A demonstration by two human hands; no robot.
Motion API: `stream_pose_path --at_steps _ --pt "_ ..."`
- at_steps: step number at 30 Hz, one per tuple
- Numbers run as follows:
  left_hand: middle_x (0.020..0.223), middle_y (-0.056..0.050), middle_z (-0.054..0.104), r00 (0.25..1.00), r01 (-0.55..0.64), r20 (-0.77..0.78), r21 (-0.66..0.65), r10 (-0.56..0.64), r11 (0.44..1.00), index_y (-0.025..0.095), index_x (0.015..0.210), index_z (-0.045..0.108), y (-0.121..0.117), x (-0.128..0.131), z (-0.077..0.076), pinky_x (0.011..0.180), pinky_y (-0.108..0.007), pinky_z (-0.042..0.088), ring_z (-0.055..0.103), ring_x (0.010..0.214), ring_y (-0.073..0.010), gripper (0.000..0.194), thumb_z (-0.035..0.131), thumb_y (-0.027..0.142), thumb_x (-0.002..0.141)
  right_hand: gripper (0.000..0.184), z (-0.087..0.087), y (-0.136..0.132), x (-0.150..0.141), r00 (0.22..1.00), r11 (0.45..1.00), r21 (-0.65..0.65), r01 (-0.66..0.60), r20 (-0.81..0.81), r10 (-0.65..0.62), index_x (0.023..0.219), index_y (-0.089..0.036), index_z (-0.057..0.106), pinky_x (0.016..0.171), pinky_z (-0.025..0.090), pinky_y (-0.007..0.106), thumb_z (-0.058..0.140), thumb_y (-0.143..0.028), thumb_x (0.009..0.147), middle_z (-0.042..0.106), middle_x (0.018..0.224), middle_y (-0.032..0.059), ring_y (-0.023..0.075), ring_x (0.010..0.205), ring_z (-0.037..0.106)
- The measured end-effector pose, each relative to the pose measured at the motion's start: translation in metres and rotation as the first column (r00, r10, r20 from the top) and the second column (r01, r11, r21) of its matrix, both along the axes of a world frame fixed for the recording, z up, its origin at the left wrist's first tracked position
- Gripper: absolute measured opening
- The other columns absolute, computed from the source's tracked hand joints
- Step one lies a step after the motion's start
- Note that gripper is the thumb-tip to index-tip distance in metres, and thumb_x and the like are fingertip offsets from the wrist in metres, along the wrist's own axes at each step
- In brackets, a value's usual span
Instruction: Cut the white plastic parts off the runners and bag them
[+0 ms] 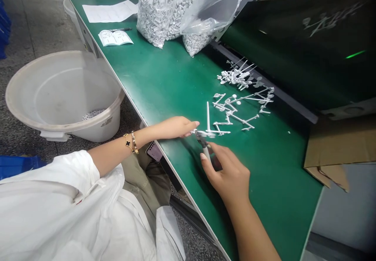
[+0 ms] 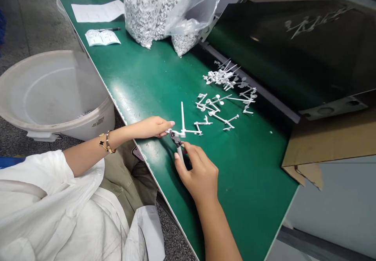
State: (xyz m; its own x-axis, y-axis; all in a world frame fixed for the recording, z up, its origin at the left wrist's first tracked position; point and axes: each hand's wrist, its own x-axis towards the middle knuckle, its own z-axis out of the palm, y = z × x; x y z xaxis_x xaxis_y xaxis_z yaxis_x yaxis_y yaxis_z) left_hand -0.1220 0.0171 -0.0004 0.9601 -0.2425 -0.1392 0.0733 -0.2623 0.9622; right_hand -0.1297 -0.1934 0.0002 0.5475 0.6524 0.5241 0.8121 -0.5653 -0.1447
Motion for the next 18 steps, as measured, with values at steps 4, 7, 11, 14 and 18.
stream_pose_path --at_steps 4,7,11,14,18 --pt "0.049 0.004 0.041 0.999 -0.053 0.011 0.034 0.053 0.998 0.017 0.052 0.040 -0.002 0.001 -0.003 0.054 -0.023 0.027 0.035 0.047 -0.0077 0.052 0.031 0.049 0.092 0.019 -0.004 -0.004 0.003 0.999 0.999 0.017 0.036 -0.037 -0.035 0.103 -0.018 0.061 0.062 0.047 0.024 0.055 -0.029 0.089 0.068 0.089 0.0048 0.0159 0.074 0.064" --pt "0.052 0.003 0.043 0.995 -0.094 0.030 -0.013 0.095 0.995 0.017 0.056 0.044 -0.002 -0.001 -0.006 0.054 -0.022 0.029 0.037 0.050 -0.0079 0.051 0.032 0.052 0.092 0.020 -0.005 -0.007 0.004 0.992 0.995 0.043 0.086 -0.094 -0.082 0.099 -0.018 0.062 0.059 0.045 0.025 0.054 -0.032 0.088 0.066 0.085 0.0044 0.0148 0.067 0.060" --pt "0.062 0.003 0.048 0.988 -0.139 0.052 -0.152 0.148 0.979 0.016 0.069 0.049 0.000 -0.006 -0.010 0.053 -0.019 0.031 0.040 0.053 -0.0063 0.044 0.034 0.051 0.092 0.028 -0.003 -0.010 0.004 0.956 0.957 0.146 0.250 -0.192 -0.220 0.098 -0.017 0.061 0.062 0.043 0.029 0.051 -0.040 0.086 0.060 0.081 0.0042 0.0154 0.064 0.052" --pt "0.061 0.006 0.042 0.983 -0.182 -0.027 -0.267 0.181 0.947 0.018 0.075 0.045 0.002 -0.005 -0.011 0.047 -0.016 0.028 0.035 0.048 -0.0043 0.035 0.038 0.048 0.092 0.036 -0.004 -0.014 0.006 0.869 0.854 0.287 0.435 -0.382 -0.314 0.103 -0.018 0.059 0.073 0.043 0.034 0.052 -0.047 0.083 0.059 0.089 0.0051 0.0192 0.078 0.054" --pt "0.060 0.009 0.035 0.961 -0.275 -0.175 -0.496 0.215 0.824 0.020 0.076 0.036 0.004 0.000 -0.013 0.039 -0.015 0.020 0.027 0.041 -0.0022 0.024 0.040 0.034 0.095 0.037 0.001 -0.016 0.021 0.638 0.646 0.372 0.666 -0.734 -0.235 0.103 -0.020 0.055 0.068 0.041 0.030 0.057 -0.045 0.076 0.056 0.091 0.0014 0.0143 0.073 0.052"
